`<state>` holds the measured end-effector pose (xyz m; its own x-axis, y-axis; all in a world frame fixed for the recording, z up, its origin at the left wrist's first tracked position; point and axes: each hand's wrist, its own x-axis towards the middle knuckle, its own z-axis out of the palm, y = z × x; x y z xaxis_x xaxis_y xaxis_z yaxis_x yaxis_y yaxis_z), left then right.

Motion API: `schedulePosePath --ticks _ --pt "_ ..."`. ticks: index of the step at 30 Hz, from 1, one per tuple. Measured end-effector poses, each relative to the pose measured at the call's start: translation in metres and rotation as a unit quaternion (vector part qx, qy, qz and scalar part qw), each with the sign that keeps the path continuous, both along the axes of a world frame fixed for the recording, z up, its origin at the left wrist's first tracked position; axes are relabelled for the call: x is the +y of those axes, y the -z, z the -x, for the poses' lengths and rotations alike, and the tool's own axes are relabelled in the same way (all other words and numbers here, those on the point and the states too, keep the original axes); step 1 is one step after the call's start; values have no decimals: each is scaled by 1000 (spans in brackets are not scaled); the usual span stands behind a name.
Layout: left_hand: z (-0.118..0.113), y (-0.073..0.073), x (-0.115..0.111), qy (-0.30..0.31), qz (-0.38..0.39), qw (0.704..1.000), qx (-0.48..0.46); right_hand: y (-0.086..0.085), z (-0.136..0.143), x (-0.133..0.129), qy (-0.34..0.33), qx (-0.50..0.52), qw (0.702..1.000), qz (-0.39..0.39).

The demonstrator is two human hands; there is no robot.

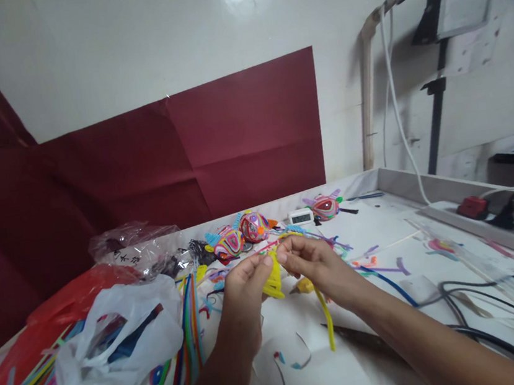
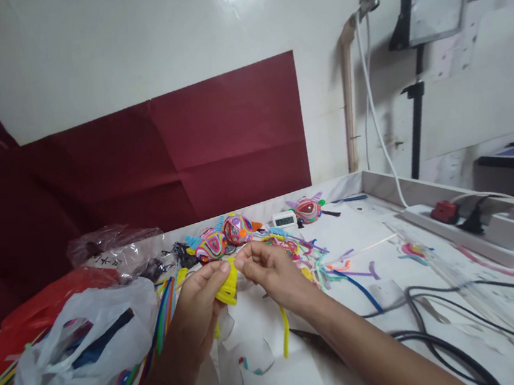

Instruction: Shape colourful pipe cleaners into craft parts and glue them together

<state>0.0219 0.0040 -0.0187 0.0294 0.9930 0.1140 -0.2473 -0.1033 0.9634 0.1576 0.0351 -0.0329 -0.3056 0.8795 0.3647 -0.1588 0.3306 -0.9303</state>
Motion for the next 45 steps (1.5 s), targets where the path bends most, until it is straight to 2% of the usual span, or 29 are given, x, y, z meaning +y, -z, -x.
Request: schedulePosePath --ticks 9,14,29,34,37,40,42,45 --pt "-1 -2 0 -30 -4 999 20 -9 -6 -5 -31 -3 999 5" --pt "-2 -5 -3 -30 -9 999 40 -8 -8 -3 -40 -11 999 5" --pt "4 -6 -4 31 -9 994 101 -9 -12 -4 -65 1 998 -6" --pt "7 -8 -6 89 -12 991 104 -6 -17 0 -71 -16 996 -47" --pt "9 -7 -5 138 -8 985 102 -3 -21 5 -62 -51 992 -95" --pt "9 -6 -5 154 0 983 103 -3 -25 8 -28 -73 987 -143" --pt "8 -7 -5 134 -5 985 109 -5 -26 9 22 -81 980 -180" --pt "6 -8 -6 64 -26 990 125 -8 -25 7 76 -109 970 -206"
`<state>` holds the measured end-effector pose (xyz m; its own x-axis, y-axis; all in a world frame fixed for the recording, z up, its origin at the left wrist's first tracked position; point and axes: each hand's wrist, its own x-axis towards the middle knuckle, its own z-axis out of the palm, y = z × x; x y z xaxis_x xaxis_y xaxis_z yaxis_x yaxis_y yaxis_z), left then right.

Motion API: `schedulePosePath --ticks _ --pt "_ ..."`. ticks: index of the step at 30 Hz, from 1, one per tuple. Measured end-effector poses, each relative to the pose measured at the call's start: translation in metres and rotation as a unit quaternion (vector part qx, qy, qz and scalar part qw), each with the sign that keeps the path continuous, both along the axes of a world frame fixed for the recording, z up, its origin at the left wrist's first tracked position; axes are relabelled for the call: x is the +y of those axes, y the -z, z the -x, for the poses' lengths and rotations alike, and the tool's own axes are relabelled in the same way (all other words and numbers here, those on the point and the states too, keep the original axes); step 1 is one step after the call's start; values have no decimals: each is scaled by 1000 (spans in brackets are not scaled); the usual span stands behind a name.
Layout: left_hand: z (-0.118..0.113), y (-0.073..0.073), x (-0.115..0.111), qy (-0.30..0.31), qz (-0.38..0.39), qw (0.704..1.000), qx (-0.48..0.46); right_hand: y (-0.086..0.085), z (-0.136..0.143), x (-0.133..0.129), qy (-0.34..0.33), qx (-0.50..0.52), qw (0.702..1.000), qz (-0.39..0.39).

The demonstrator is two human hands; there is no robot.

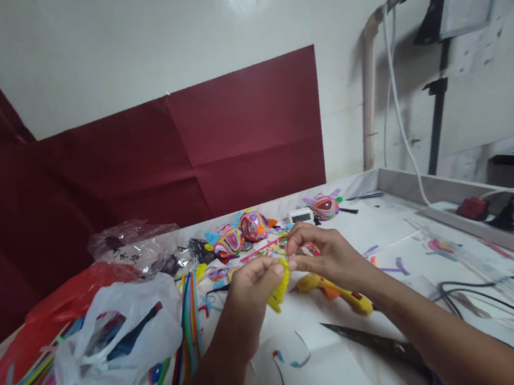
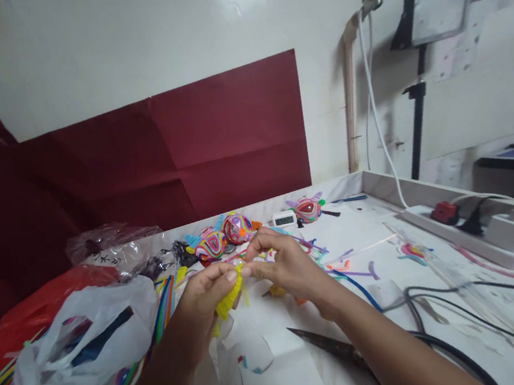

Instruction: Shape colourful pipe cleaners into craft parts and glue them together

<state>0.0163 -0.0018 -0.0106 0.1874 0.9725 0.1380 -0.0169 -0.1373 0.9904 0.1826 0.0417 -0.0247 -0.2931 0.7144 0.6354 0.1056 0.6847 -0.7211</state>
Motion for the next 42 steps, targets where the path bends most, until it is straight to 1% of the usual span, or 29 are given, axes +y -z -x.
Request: schedulePosePath --ticks 3,7,10,14,17,19,23,26,29,34,39,42 --pt "0 1 2 -60 -45 997 17 -3 4 -6 -9 -18 999 29" --pt "2 5 5 -94 -109 988 47 -8 12 -16 -19 9 996 86" --pt "4 7 6 -118 -151 978 76 -10 17 -21 2 42 992 123" --pt "5 7 5 -135 -177 967 121 -9 20 -22 37 66 990 116" --pt "5 6 5 -132 -176 966 133 -6 20 -20 46 74 990 107" --pt "5 6 4 -130 -165 970 123 -4 20 -19 45 75 990 106" --pt "2 7 4 -120 -122 983 62 -3 19 -18 43 80 990 105" --pt "0 7 5 -132 -102 986 22 -4 20 -19 48 79 991 96" --pt "-1 7 5 -139 -96 986 9 -5 20 -20 51 74 991 99" --pt "-1 5 5 -136 -97 986 18 -7 19 -22 53 64 991 102" --pt "-3 6 4 -153 -98 983 4 -2 20 -19 63 72 993 75" --pt "-6 9 5 -159 -90 983 -21 2 24 -19 78 97 990 69"
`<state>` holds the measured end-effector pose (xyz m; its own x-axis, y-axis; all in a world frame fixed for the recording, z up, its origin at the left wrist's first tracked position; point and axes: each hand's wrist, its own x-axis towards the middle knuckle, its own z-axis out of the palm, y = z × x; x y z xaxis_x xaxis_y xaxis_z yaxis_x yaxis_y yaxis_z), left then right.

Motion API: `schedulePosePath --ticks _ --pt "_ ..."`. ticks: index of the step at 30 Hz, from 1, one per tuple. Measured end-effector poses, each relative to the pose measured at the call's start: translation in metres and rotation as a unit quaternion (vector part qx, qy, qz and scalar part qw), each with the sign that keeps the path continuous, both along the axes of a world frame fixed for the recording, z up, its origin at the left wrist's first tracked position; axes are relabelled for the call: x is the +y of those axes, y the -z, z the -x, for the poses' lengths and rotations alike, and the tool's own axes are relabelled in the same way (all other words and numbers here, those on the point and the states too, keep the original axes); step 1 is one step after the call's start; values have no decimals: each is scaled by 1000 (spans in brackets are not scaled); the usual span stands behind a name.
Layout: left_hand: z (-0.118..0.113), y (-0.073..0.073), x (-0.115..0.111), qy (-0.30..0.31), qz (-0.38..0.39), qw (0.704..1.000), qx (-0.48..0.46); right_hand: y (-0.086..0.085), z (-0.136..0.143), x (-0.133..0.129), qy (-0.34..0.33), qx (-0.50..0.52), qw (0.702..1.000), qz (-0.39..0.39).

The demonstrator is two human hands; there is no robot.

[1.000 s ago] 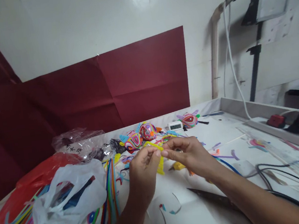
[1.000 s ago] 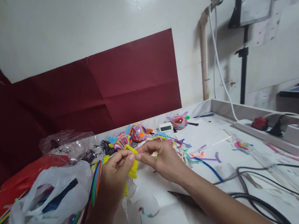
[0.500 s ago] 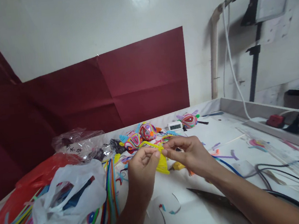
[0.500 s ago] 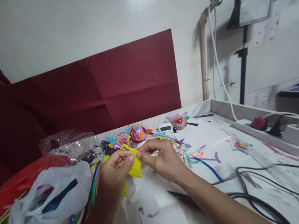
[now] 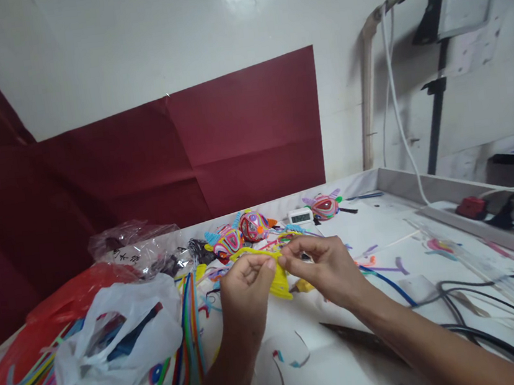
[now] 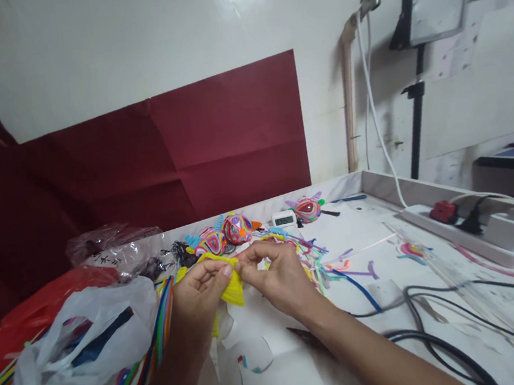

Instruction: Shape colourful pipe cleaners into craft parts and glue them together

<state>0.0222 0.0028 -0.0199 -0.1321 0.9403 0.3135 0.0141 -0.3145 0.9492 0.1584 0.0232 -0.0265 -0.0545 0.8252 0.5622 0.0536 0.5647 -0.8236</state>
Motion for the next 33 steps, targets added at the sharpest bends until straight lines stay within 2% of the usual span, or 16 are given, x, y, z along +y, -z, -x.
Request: schedulePosePath --ticks 4,7,12,20,24,27,30,33 --pt "-4 2 0 4 16 999 -49 3 5 0 17 23 1000 3" --pt "-5 0 0 12 19 998 -62 3 6 0 -6 28 999 32" --pt "-4 -3 -1 1 16 999 -51 3 6 -1 -31 36 997 56" --pt "-4 2 1 -8 18 999 -36 3 4 0 -13 15 999 51" --pt "-2 4 5 -16 18 999 -23 6 6 2 -46 53 991 118" --pt "-2 2 6 14 20 999 -40 7 8 3 -68 94 978 172" --pt "-3 2 7 44 35 997 -59 5 8 4 -60 122 975 177" --pt "-2 3 9 33 57 996 -62 2 6 4 -54 125 972 190"
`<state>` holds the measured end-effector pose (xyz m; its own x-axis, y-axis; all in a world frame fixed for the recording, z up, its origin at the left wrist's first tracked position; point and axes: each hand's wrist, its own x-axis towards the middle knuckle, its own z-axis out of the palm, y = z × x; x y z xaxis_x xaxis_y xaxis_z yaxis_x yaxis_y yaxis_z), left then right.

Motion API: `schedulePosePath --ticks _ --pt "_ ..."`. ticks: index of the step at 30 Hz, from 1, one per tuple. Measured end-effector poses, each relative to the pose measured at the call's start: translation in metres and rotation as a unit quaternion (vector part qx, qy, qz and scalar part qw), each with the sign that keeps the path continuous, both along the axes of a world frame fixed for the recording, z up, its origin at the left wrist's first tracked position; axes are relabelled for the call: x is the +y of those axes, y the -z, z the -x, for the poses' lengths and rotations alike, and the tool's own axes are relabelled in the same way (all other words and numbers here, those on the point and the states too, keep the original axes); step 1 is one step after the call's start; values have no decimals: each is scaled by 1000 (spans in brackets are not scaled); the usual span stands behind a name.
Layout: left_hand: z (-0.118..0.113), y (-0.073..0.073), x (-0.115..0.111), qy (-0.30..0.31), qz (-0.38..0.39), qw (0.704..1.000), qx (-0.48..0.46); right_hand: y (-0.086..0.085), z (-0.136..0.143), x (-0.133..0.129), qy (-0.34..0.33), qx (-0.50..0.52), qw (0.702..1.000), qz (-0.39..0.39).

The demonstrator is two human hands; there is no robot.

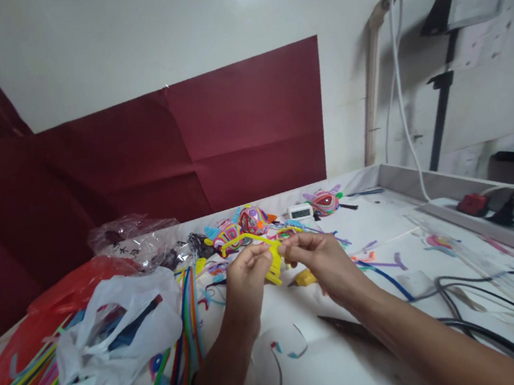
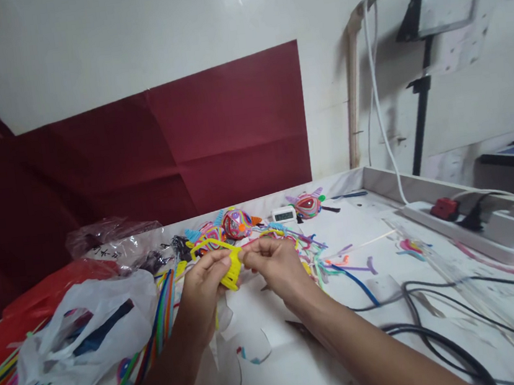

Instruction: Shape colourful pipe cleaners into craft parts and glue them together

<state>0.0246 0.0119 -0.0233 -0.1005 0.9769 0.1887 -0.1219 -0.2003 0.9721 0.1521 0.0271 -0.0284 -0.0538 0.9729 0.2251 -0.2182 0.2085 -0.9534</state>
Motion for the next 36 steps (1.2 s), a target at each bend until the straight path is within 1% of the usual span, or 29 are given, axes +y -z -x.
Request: schedulePosePath --ticks 3,7,9,12,15,17,21,24,26,30,36 --pt "1 2 3 -26 2 1000 12 -2 -1 1 -12 -17 1000 18" --pt "3 4 6 -29 1 999 26 -1 -3 2 -1 -33 999 21" --pt "3 5 7 -18 2 999 26 0 -3 3 9 -38 999 28" --pt "2 7 8 19 15 1000 3 1 -3 5 11 -32 999 34" --pt "0 9 7 51 34 998 -33 4 -2 6 9 -32 999 21" --pt "-1 11 6 58 42 996 -47 6 -1 7 13 -35 999 10" --pt "0 16 8 43 29 998 -43 8 0 7 -3 -45 999 1" --pt "3 20 12 21 11 999 -29 6 -2 6 -34 -58 998 9" --pt "4 20 14 12 -1 1000 -23 4 -4 6 -42 -70 997 7" --pt "4 18 12 5 -5 1000 -12 1 -9 8 -15 -99 995 -16" --pt "2 13 10 51 55 997 -33 -4 -18 10 14 -110 992 -54"
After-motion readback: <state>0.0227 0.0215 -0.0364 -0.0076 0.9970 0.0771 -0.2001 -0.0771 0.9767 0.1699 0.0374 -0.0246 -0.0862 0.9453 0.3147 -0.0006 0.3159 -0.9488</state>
